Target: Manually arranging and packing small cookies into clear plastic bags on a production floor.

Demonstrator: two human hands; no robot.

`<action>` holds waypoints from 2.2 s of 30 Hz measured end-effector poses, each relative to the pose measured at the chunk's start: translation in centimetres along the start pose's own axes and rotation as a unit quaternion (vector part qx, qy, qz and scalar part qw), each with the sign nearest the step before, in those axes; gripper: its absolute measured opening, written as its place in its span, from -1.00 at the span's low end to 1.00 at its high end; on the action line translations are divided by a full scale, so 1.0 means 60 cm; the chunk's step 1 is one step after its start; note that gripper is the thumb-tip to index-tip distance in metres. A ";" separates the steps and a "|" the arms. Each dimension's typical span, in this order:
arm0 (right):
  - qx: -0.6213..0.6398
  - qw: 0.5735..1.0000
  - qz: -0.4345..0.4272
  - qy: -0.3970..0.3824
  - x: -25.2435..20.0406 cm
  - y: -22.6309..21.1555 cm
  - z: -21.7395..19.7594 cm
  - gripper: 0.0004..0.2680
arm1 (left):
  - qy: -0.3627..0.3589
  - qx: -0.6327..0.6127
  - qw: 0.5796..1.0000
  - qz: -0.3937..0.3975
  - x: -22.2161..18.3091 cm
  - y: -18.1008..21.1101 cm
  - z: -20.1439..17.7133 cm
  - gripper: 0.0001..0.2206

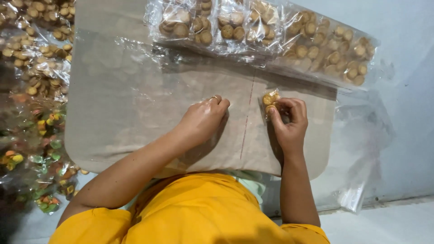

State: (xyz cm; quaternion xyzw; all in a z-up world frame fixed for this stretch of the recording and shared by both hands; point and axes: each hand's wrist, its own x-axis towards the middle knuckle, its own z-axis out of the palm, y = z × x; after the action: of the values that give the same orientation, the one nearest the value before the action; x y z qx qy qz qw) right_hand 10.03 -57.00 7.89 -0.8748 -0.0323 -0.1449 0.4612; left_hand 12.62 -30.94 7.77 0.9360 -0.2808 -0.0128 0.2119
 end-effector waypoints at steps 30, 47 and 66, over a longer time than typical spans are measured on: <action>0.106 0.972 0.045 -0.206 -0.018 -0.043 0.002 -0.66 | -0.018 -0.047 0.998 0.026 -0.034 0.070 -0.103 -0.92; -0.205 0.840 -0.428 -0.264 0.014 -0.037 0.021 -0.75 | 0.208 -0.056 0.974 0.067 -0.076 0.075 -0.094 -0.95; -0.155 0.755 -0.554 -0.315 0.118 -0.156 0.299 -0.45 | 0.374 0.027 0.923 0.085 -0.052 0.106 -0.106 -0.95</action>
State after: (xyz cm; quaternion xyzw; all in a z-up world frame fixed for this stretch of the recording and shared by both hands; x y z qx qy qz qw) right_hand 19.02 -37.53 7.80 -0.7595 -0.6319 -0.0946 0.1223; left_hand 7.58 -31.60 15.82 0.8508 -0.2598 0.3637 0.2763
